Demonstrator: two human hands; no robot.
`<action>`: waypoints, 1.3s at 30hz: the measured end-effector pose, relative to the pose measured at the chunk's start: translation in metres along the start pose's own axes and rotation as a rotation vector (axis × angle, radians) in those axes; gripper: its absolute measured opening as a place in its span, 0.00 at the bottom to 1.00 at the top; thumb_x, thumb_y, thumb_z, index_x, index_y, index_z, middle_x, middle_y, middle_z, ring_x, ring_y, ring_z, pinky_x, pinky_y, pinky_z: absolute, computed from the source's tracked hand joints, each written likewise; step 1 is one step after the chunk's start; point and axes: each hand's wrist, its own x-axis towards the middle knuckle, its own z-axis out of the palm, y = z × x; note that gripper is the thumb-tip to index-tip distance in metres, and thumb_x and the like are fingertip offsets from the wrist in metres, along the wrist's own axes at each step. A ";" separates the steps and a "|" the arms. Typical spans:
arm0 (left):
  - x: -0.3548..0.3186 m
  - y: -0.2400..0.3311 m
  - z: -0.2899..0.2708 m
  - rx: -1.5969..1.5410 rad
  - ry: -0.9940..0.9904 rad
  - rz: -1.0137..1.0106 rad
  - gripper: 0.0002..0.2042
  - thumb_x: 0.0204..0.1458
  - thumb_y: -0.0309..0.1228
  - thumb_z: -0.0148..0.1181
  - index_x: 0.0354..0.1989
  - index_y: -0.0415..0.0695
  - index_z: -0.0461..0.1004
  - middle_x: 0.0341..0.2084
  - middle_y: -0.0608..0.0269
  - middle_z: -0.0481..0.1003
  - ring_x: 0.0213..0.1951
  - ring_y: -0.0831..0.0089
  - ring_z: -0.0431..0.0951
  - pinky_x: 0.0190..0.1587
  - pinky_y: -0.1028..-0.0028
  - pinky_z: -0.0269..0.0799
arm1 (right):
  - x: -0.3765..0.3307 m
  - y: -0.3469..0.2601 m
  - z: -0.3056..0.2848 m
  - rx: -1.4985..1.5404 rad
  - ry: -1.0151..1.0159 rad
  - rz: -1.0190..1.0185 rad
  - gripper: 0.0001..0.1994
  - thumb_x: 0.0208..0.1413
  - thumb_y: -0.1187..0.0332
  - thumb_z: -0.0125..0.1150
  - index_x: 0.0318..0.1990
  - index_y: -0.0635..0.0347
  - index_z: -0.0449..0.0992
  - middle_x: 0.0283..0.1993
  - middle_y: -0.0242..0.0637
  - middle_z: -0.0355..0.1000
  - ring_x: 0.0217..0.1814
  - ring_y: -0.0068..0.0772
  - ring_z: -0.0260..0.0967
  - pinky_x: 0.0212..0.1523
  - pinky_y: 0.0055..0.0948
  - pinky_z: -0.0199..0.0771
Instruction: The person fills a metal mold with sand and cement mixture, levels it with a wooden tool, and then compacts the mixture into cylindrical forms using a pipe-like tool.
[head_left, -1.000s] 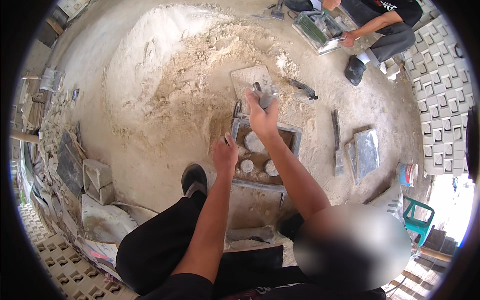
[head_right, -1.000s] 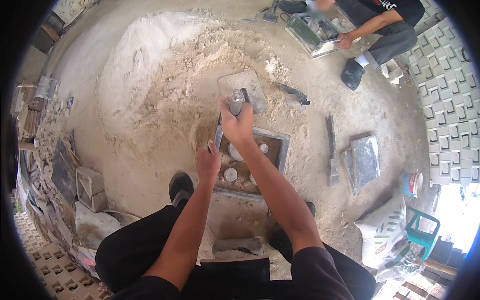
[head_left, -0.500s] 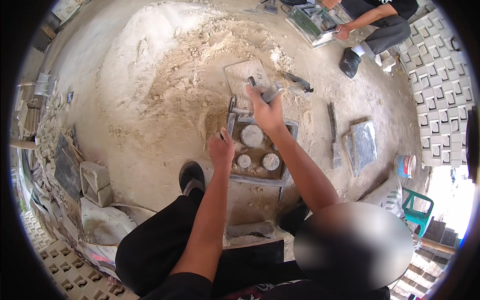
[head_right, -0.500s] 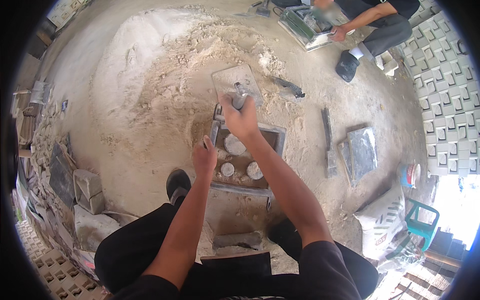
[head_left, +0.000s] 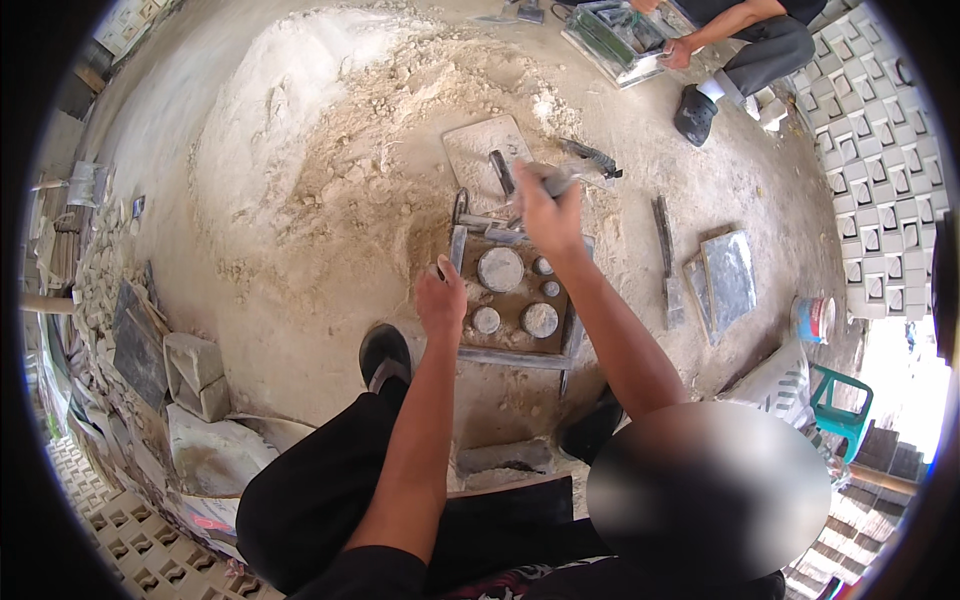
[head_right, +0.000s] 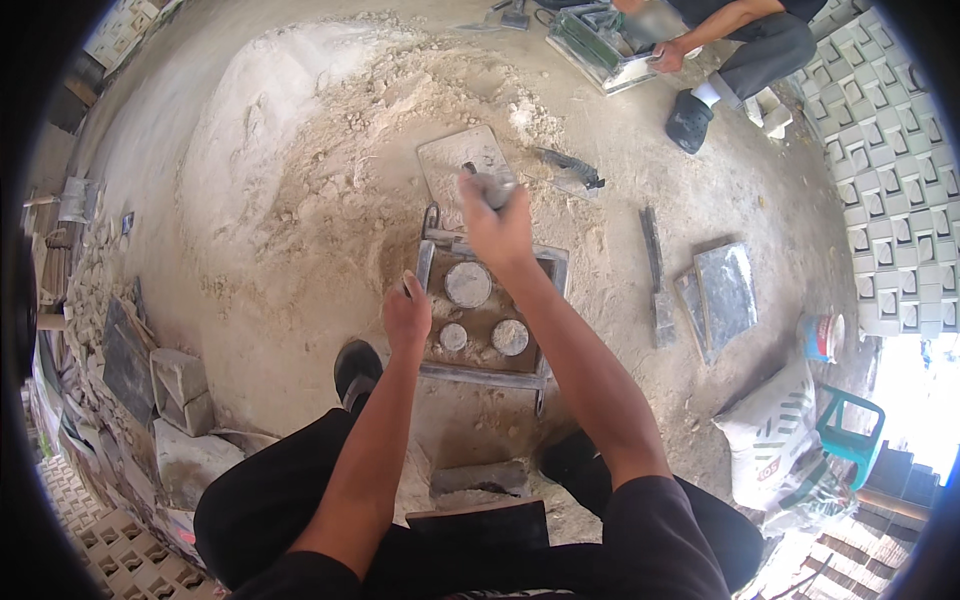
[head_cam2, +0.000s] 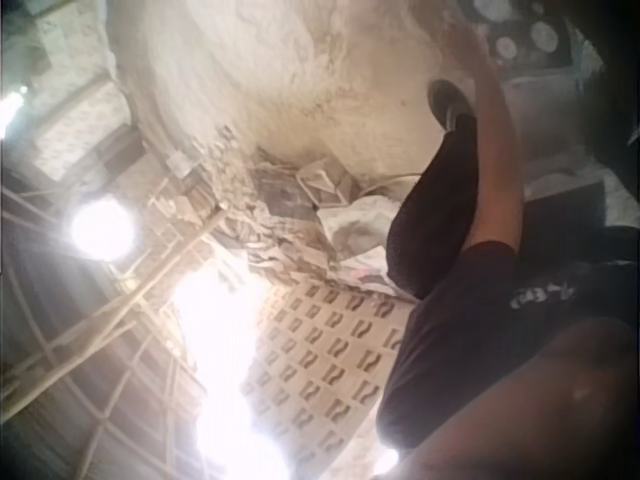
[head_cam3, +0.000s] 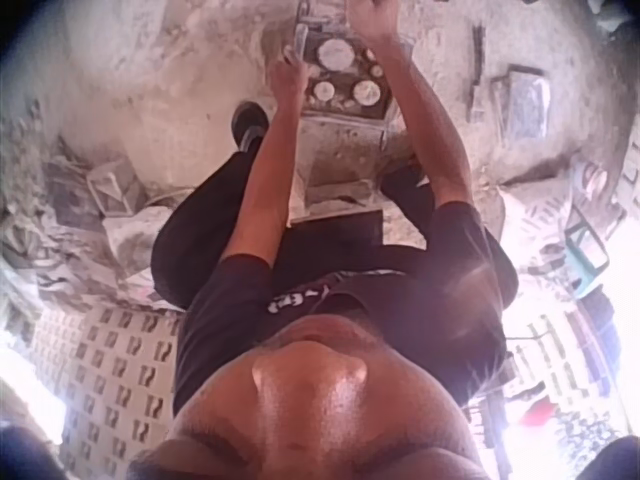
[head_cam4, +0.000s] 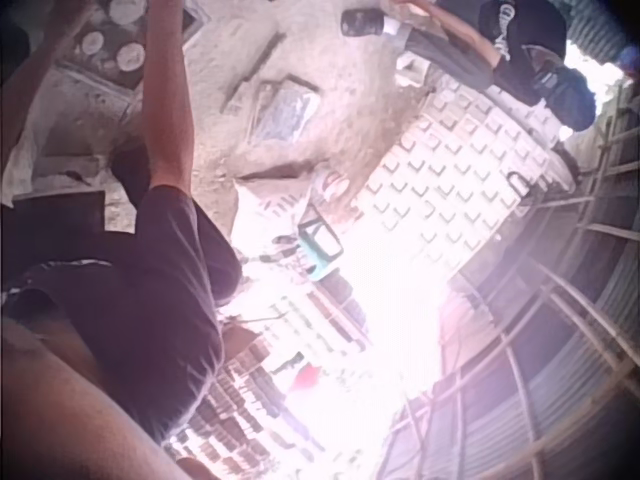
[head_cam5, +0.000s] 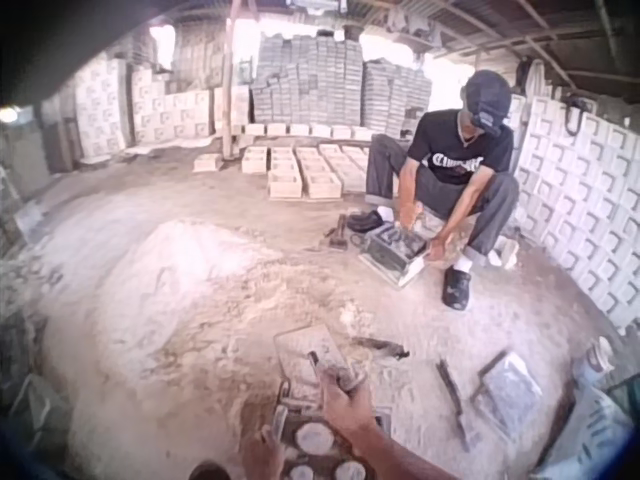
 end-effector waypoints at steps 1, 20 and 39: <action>0.001 -0.002 -0.002 0.006 -0.012 -0.010 0.27 0.62 0.47 0.38 0.36 0.33 0.76 0.35 0.36 0.74 0.41 0.40 0.73 0.46 0.49 0.67 | 0.000 -0.018 -0.001 0.113 0.050 0.066 0.19 0.63 0.67 0.52 0.17 0.58 0.62 0.15 0.23 0.58 0.17 0.15 0.51 0.19 0.22 0.50; 0.001 0.009 0.000 -0.021 -0.050 -0.019 0.27 0.62 0.47 0.37 0.35 0.33 0.76 0.35 0.38 0.74 0.42 0.40 0.73 0.46 0.49 0.66 | -0.025 0.000 -0.041 -0.102 -0.040 -0.008 0.19 0.62 0.67 0.54 0.17 0.57 0.64 0.16 0.17 0.55 0.19 0.10 0.47 0.19 0.22 0.45; -0.001 0.006 -0.001 0.014 -0.008 0.033 0.28 0.62 0.46 0.37 0.33 0.31 0.76 0.31 0.36 0.74 0.39 0.38 0.73 0.44 0.48 0.67 | -0.015 -0.020 -0.066 0.003 0.098 0.123 0.21 0.62 0.70 0.49 0.14 0.55 0.59 0.13 0.24 0.55 0.16 0.15 0.47 0.19 0.24 0.48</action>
